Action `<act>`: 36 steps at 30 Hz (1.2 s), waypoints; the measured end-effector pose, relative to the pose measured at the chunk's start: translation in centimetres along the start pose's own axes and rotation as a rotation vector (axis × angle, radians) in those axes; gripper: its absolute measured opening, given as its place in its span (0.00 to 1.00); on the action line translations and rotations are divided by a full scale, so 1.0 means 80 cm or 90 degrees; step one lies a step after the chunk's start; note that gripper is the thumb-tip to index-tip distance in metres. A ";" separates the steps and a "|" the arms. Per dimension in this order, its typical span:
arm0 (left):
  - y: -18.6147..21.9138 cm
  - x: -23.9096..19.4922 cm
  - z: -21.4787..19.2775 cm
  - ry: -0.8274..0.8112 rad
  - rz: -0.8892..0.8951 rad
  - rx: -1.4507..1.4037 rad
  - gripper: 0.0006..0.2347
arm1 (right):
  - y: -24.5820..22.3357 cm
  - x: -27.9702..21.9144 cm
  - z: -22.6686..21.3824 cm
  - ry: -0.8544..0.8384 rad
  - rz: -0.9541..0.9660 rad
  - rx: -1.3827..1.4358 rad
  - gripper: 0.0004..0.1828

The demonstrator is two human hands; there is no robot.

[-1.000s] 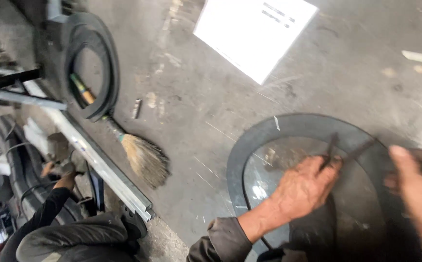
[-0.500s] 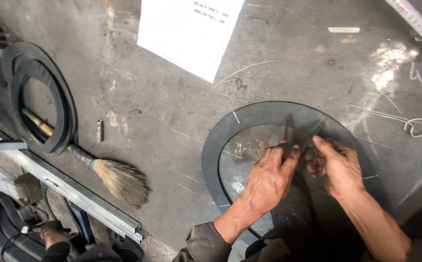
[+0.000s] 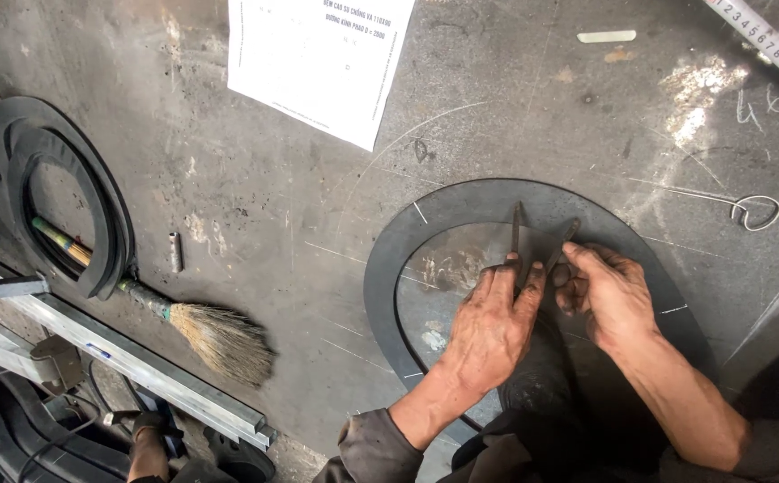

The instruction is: Measuring and marking dimensions on metal rings using a compass, pliers, and a tape measure on a shop floor.

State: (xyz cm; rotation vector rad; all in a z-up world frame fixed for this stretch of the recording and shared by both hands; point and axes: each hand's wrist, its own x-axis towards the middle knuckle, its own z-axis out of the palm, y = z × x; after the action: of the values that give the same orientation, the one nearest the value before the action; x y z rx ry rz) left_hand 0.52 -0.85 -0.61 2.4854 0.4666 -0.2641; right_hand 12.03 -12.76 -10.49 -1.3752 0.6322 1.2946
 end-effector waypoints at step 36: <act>-0.005 0.025 -0.030 -0.145 0.073 0.110 0.27 | -0.002 -0.010 0.012 0.002 0.046 0.095 0.10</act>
State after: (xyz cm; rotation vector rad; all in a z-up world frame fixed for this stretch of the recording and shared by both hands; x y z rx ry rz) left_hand 2.37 1.41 0.57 2.5968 0.2135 -0.5544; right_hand 11.65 -12.05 -9.55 -1.2431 0.7713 1.2754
